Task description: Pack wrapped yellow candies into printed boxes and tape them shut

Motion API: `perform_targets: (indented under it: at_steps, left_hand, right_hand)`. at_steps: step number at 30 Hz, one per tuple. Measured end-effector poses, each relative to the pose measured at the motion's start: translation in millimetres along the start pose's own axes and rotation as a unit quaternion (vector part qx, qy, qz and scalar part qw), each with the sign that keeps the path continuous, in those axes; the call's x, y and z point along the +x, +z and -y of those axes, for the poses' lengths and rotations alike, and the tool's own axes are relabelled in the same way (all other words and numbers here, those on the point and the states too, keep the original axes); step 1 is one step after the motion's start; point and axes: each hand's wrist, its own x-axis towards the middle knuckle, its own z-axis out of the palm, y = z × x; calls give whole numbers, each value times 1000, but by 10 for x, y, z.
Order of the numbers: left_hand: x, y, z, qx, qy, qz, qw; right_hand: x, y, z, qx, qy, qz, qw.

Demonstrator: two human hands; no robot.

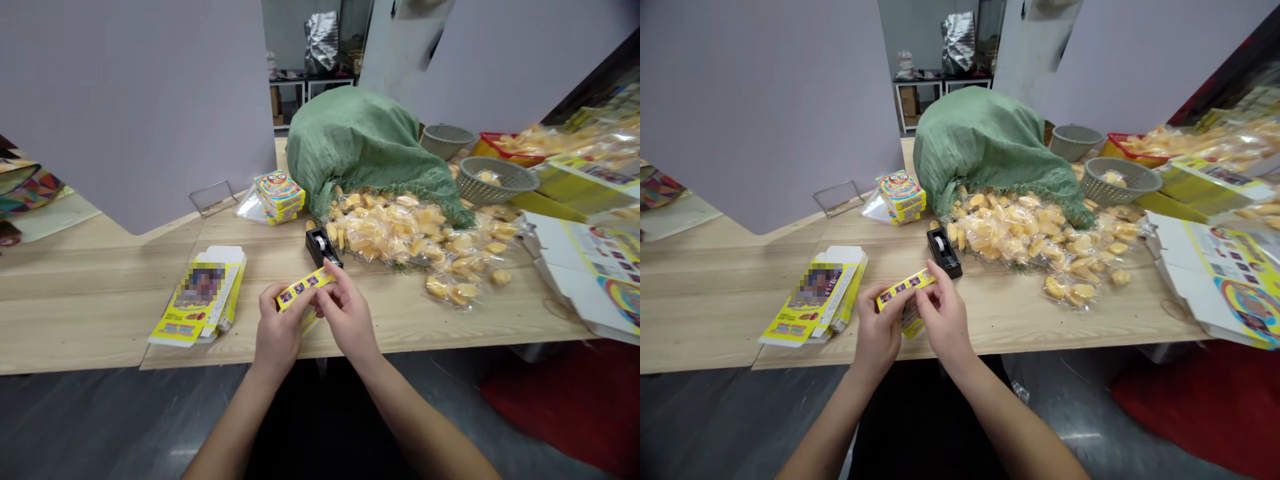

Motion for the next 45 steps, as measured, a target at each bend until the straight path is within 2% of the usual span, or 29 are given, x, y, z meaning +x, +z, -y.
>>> perform_targets:
  at_steps: [4, 6, 7, 10, 12, 14, 16, 17, 18, 19, 21, 22, 23, 24, 25, 26, 27, 28, 29, 30, 31, 32, 34, 37, 39, 41, 43, 45]
  left_hand:
    - [22, -17, -9, -3, -5, 35, 999]
    - [32, -39, -30, -23, -27, 22, 999]
    - [34, -53, -36, -39, -45, 7, 998]
    - [30, -107, -6, -108, -123, -58, 985]
    - [17, -141, 53, -166, -168, -83, 968]
    - [-8, -159, 123, -180, -195, -89, 960]
    - [-59, -141, 184, -137, -201, -110, 964]
    - [-99, -112, 212, -114, -196, -111, 968]
    - [-151, -71, 241, -99, -181, -89, 974]
    - [-213, -19, 274, -94, -156, -40, 983]
    - [-360, 103, 359, -69, -84, 115, 987]
    - [-437, 160, 413, -38, -47, 185, 981]
    - [-509, 207, 473, -1, -15, 232, 973]
    - [-573, 239, 536, 36, 10, 254, 966]
    - [-622, 253, 597, 65, 29, 264, 962]
    - [-655, 253, 652, 84, 43, 269, 959]
    - [-669, 242, 694, 94, 54, 271, 956]
    - [-667, 228, 719, 100, 59, 269, 956]
    - [-649, 218, 721, 102, 59, 257, 959]
    - [-619, 219, 696, 100, 57, 240, 964]
    - [-580, 237, 644, 91, 56, 221, 969]
    - [-536, 276, 564, 76, 54, 205, 974]
    - [-437, 421, 336, 30, 50, 199, 978]
    - [-275, 778, -73, -64, 31, 251, 965]
    - [-170, 1051, -299, -122, 10, 291, 949]
    - [-93, 1296, -452, -142, 5, 324, 935]
    - [-65, 1475, -540, -123, 14, 351, 928]
    - [-87, 1576, -590, -84, 32, 364, 927]
  right_hand:
    - [-18, 6, -22, -27, 8, 2, 1000]
    - [-15, -48, -23, -113, 6, -7, 994]
    - [-3, -98, -20, -180, -9, -22, 983]
    - [78, -314, -27, -354, -101, -59, 928]
    - [128, -445, -82, -372, -151, -12, 916]
    - [109, -491, -209, -371, -187, 30, 909]
    - [5, -432, -414, -419, -241, 16, 875]
    - [-65, -377, -537, -462, -270, 12, 845]
    - [-131, -325, -663, -499, -290, 35, 816]
    - [-184, -293, -782, -520, -307, 75, 793]
    - [-218, -371, -947, -532, -322, 141, 771]
    - [-193, -511, -978, -536, -319, 129, 771]
    - [-140, -725, -971, -546, -305, 84, 776]
    - [-65, -1004, -931, -566, -275, 2, 777]
    - [23, -1332, -867, -596, -223, -104, 764]
    - [113, -1680, -792, -631, -146, -193, 737]
    - [193, -2016, -718, -659, -65, -258, 704]
    - [252, -2307, -658, -661, -31, -292, 691]
    - [282, -2527, -621, -661, -11, -297, 689]
    - [280, -2657, -611, -663, 5, -295, 688]
    - [246, -2690, -630, -665, 13, -288, 689]
    - [186, -2632, -672, -671, 21, -276, 687]
    - [11, -2314, -789, -689, 29, -247, 680]
    - [-256, -1729, -895, -695, 8, -172, 698]
    - [-355, -1538, -855, -688, -5, -126, 715]
    - [-356, -1586, -738, -665, -14, -73, 743]
    - [-254, -1800, -590, -630, -22, -44, 775]
    - [-68, -2053, -467, -618, -49, -47, 784]
